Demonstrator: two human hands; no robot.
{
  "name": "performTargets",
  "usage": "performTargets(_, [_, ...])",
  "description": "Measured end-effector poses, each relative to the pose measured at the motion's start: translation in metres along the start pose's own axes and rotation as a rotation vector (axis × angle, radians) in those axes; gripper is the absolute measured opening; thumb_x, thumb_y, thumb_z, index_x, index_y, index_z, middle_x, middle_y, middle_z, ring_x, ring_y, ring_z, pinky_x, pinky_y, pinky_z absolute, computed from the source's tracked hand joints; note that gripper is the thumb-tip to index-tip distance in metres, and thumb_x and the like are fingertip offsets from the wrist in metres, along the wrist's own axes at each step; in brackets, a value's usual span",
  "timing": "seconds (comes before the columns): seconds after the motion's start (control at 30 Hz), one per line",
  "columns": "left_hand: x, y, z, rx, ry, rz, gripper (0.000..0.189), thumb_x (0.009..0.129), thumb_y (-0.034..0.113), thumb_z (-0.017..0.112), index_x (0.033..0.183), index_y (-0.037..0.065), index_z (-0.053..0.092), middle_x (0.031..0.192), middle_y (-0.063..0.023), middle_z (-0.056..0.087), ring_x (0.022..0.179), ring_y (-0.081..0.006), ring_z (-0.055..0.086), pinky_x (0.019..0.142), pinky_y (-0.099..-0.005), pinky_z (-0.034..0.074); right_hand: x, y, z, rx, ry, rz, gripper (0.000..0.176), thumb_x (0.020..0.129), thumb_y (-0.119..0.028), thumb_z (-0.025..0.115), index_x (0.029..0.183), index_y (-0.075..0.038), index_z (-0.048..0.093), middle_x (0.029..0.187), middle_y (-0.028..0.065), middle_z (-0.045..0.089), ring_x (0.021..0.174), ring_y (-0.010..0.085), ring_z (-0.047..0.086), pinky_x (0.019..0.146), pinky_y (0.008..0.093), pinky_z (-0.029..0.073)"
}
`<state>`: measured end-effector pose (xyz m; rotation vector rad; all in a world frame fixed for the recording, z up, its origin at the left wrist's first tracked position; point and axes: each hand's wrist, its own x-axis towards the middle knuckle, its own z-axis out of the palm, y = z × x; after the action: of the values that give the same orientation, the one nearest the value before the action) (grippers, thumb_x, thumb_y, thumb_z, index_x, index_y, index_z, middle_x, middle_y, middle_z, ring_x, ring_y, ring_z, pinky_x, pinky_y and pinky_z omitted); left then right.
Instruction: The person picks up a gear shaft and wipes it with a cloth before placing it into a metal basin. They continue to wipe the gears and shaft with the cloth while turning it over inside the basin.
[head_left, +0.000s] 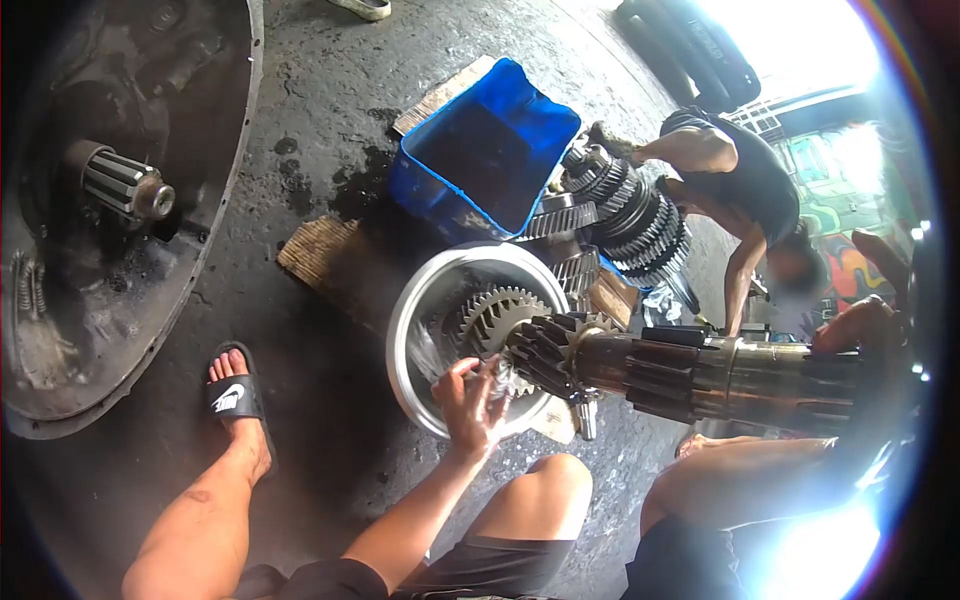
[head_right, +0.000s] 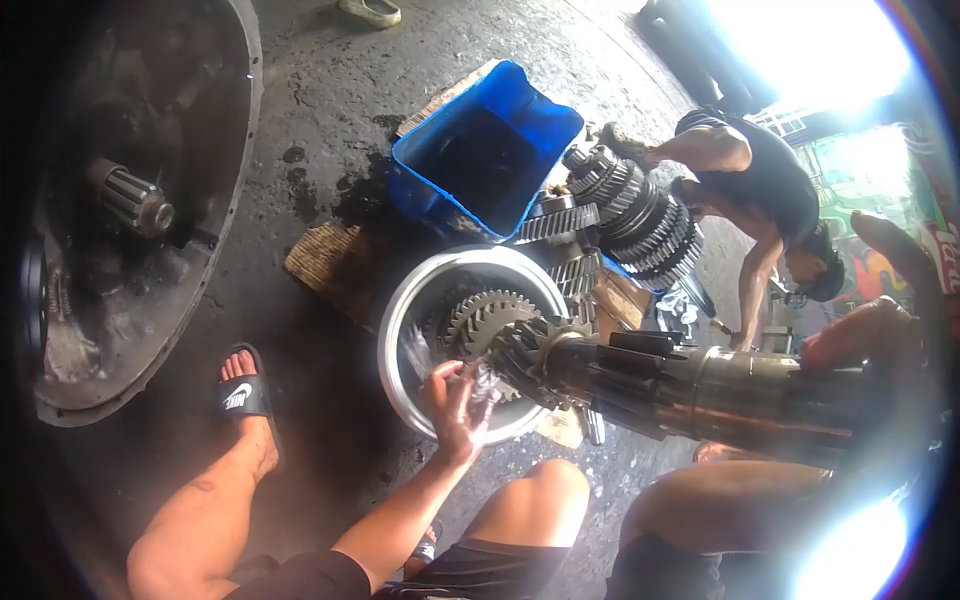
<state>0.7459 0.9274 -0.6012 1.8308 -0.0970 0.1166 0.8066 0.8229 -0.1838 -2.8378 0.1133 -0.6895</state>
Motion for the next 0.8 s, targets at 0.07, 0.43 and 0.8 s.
performTargets(0.07, [0.013, -0.002, -0.01, -0.272, -0.14, -0.245, 0.046, 0.079, 0.018, 0.079, 0.122, 0.01, 0.064, 0.113, -0.0119, 0.055, 0.096, -0.0254, 0.057, 0.088, -0.0397, 0.043, 0.0, 0.0, -0.003, 0.013, -0.02, 0.029, 0.039, 0.095, -0.027, 0.059, 0.123, -0.001, 0.057, 0.09, 0.0155, 0.068, 0.067, 0.0217, 0.066, 0.052, 0.0339, 0.052])
performTargets(0.43, [0.106, 0.137, -0.04, -0.444, -0.426, 0.256, 0.066, 0.09, 0.017, 0.061, 0.15, 0.004, 0.035, 0.145, -0.0211, 0.04, 0.123, -0.0364, 0.049, 0.108, -0.0463, 0.036, 0.011, 0.0, -0.02, 0.107, -0.134, 0.185, 0.037, 0.093, -0.027, 0.061, 0.12, 0.0, 0.059, 0.087, 0.0156, 0.068, 0.066, 0.023, 0.067, 0.051, 0.0341, 0.051])
performTargets(0.8, [0.19, 0.124, -0.018, -0.21, -1.066, 0.82, 0.092, 0.072, 0.023, 0.086, 0.148, 0.001, 0.039, 0.135, -0.0162, 0.059, 0.117, -0.0233, 0.06, 0.109, -0.0406, 0.037, 0.008, 0.007, -0.023, 0.158, -0.141, 0.166, 0.037, 0.092, -0.026, 0.061, 0.118, 0.0, 0.06, 0.085, 0.0156, 0.068, 0.066, 0.0236, 0.067, 0.051, 0.0341, 0.051])
